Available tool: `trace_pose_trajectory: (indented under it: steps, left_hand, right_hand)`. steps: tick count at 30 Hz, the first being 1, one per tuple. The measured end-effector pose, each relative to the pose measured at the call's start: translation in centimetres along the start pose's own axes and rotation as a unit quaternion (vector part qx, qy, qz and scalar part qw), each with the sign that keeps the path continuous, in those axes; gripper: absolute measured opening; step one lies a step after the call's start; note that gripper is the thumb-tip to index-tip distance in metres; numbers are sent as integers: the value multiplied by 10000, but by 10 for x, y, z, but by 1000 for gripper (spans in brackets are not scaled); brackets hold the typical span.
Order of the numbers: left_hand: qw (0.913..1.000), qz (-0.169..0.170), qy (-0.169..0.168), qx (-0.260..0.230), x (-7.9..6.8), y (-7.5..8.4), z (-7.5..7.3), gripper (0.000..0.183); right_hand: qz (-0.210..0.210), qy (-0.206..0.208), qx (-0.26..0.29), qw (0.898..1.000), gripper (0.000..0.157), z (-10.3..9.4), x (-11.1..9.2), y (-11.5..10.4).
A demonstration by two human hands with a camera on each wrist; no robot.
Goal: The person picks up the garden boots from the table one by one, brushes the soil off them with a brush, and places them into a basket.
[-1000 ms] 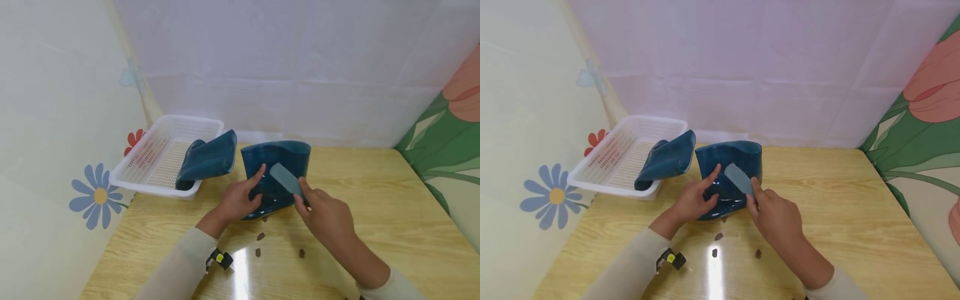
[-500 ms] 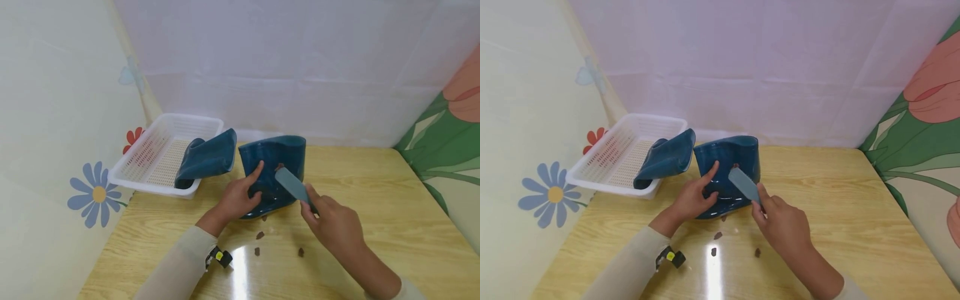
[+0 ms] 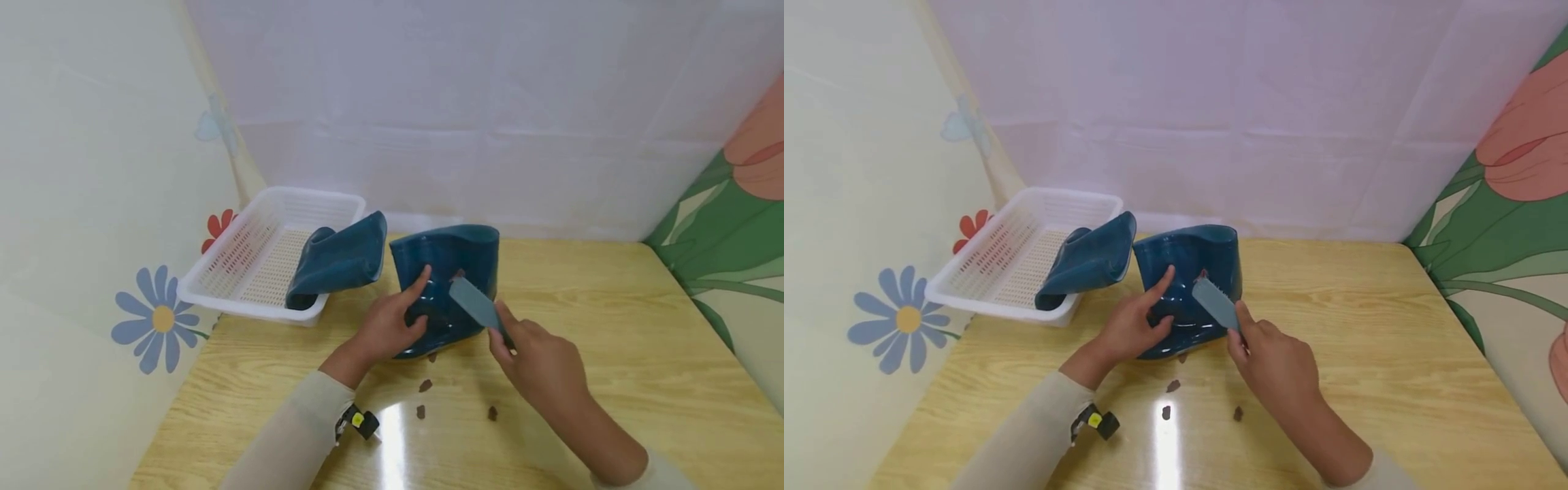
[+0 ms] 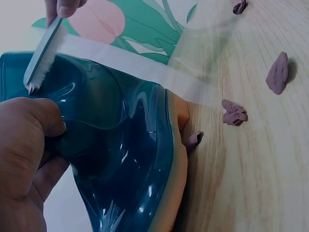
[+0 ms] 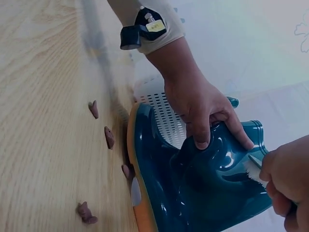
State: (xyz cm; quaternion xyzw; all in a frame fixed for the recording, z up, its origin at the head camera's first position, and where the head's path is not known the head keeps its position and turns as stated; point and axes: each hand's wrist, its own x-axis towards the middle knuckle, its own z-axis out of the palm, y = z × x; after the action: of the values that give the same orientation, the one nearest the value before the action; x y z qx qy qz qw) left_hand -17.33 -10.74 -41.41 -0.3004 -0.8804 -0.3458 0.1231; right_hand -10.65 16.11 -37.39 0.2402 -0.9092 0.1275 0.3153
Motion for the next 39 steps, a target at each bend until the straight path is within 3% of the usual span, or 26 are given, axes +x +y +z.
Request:
trace_pose_trajectory:
  steps: [8,13,18,21,26,32,36,39]
  left_hand:
    - [10000,60,70,18,1,1,-3,88]
    - [9998,130,97,105,-1,2,-3,86]
    - [9999,124,37,84,-1,1,-2,88]
    - [9999,117,33,40,-1,0,-2,89]
    - [10000,63,46,-2,0,0,-3,89]
    - [10000,0,13,32,-1,1,-4,87]
    - [10000,-24,9,80,-1,0,-3,88]
    - [9999,-120,-64,44,-1,-1,-2,90]
  right_hand:
    - [-265,563,166,9979,58,-3,2,-2]
    - [-283,292,58,9992,50,-2,11,-4]
    - [-31,16,-7,10000,47,-3,5,-3]
    - [6,77,5,10000,46,-3,-1,-1]
    - [-64,310,129,9994,61,-5,-7,-1]
    - [-224,578,286,9977,59,-5,2,-4]
    - [-68,305,259,9992,48,-4,6,-3]
    - [167,-161,192,9995,45,-2,1,-2]
